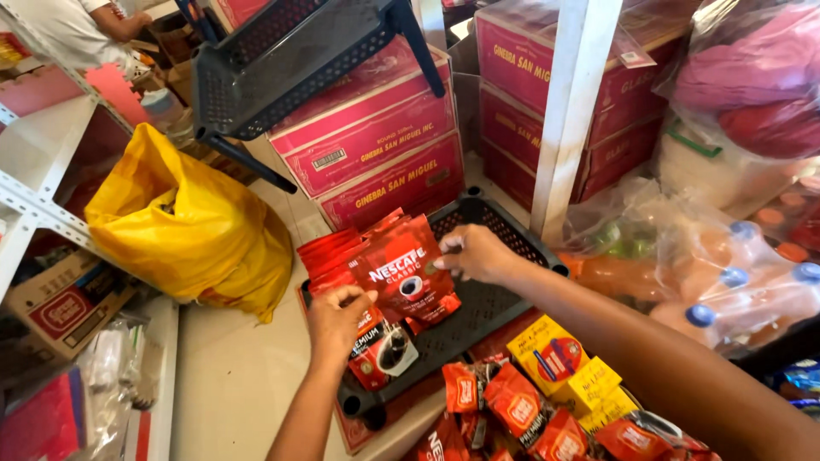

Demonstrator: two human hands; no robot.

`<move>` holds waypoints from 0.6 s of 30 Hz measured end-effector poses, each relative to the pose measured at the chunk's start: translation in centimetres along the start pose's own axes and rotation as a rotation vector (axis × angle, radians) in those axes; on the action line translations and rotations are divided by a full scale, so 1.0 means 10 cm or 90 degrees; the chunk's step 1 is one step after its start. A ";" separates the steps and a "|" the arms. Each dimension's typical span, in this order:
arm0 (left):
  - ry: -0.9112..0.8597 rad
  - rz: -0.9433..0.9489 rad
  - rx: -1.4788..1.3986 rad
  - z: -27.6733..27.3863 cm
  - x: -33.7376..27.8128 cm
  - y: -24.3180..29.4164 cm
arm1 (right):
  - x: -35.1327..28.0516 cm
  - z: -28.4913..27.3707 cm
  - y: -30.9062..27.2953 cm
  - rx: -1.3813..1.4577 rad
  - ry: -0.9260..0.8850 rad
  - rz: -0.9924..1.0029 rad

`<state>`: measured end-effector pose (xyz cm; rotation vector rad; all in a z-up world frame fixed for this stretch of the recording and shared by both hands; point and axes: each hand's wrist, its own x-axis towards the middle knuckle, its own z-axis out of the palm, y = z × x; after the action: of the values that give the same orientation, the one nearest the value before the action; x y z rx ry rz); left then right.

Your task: The person by hand picks up coffee packets from a large box on the floor and places them into a black plastic crate and a red container nearby, handling packets of different brands and sizes one at a time.

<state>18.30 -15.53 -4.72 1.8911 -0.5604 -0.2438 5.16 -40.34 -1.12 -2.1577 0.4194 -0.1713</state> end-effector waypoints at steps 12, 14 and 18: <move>-0.050 -0.235 -0.057 0.63 0.25 -0.74 | 0.67 0.53 1.19 0.202 -0.104 0.184; -0.056 -0.264 -0.040 0.71 0.24 -0.76 | 0.78 0.62 1.41 0.208 -0.115 0.192; -0.069 -0.287 0.078 0.78 0.20 -0.65 | 0.99 0.78 1.78 0.223 -0.155 0.218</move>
<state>18.46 -21.02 -13.46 2.1180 -0.2164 -0.6194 12.40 -47.43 -20.48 -1.7094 0.5631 0.1955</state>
